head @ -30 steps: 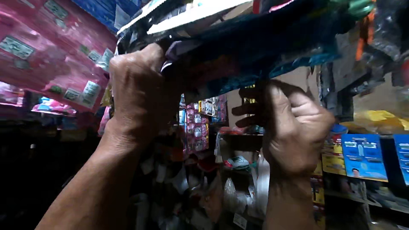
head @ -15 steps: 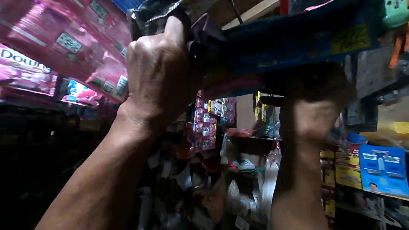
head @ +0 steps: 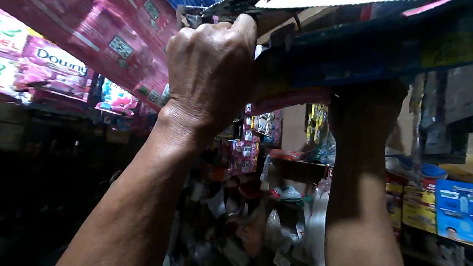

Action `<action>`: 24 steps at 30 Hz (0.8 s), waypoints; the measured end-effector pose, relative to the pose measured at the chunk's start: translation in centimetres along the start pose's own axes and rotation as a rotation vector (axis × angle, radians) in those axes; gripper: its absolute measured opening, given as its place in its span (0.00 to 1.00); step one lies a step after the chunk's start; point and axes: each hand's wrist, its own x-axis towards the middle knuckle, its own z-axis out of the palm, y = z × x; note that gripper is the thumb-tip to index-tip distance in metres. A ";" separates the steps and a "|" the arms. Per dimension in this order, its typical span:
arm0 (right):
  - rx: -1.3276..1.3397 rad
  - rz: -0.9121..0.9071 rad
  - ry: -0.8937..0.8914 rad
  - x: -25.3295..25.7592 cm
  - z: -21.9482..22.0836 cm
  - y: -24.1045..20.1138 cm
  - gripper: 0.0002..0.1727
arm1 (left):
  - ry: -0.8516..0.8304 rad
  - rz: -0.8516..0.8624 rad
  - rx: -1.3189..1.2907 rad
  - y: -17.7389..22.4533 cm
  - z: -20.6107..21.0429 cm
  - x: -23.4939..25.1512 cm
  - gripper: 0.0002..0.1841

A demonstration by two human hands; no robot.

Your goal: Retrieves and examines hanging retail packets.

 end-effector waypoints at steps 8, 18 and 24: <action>0.027 -0.009 0.066 0.4 0.6 0.4 0.09 | -0.008 -0.035 -0.039 0.2 0.1 0.0 0.21; -0.143 -0.142 -0.145 -2.7 -3.7 1.2 0.07 | 0.007 -0.075 -0.108 0.0 0.2 0.5 0.20; -0.214 0.119 0.155 -3.6 -2.6 2.9 0.20 | -0.006 -0.126 -0.067 0.4 0.4 0.3 0.24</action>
